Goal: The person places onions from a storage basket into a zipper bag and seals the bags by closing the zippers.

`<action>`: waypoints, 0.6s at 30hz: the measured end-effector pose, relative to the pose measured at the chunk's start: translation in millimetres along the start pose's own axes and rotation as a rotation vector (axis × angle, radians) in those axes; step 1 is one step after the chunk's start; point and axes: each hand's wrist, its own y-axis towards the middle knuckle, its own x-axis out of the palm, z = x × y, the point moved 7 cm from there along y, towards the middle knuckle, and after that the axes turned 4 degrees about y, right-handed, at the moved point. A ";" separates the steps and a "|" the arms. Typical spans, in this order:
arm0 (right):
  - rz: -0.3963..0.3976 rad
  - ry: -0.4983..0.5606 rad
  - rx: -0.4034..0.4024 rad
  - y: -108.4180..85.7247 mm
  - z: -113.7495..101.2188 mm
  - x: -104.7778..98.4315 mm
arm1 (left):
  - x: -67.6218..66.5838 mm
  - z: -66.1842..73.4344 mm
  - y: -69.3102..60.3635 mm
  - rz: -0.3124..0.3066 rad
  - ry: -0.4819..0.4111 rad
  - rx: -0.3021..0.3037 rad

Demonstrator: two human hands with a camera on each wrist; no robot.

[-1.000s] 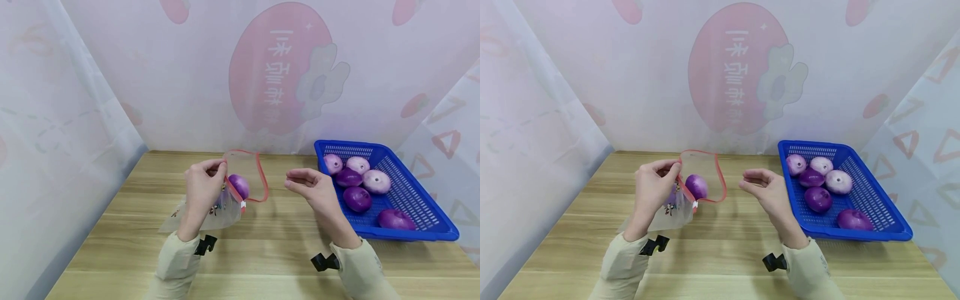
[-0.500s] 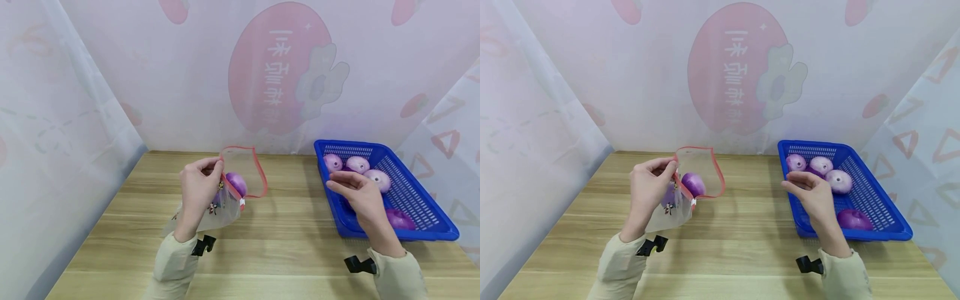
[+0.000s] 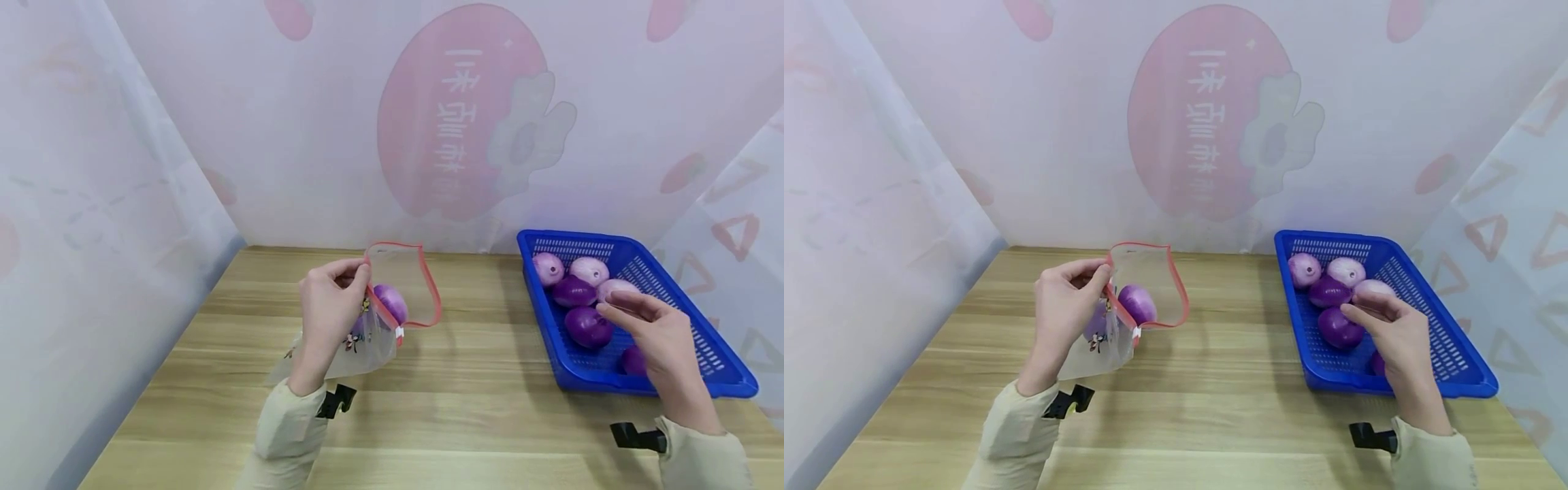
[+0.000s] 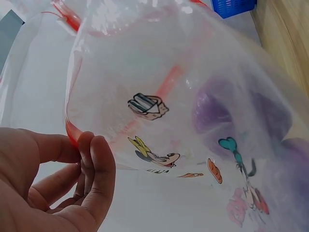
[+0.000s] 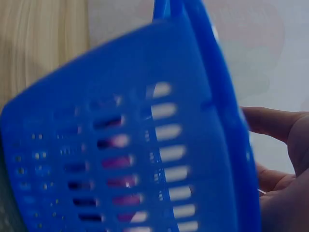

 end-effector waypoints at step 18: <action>0.081 -0.134 0.074 6.4 13.6 -60.0 | -0.7 0.6 2.5 -0.017 0.009 -0.017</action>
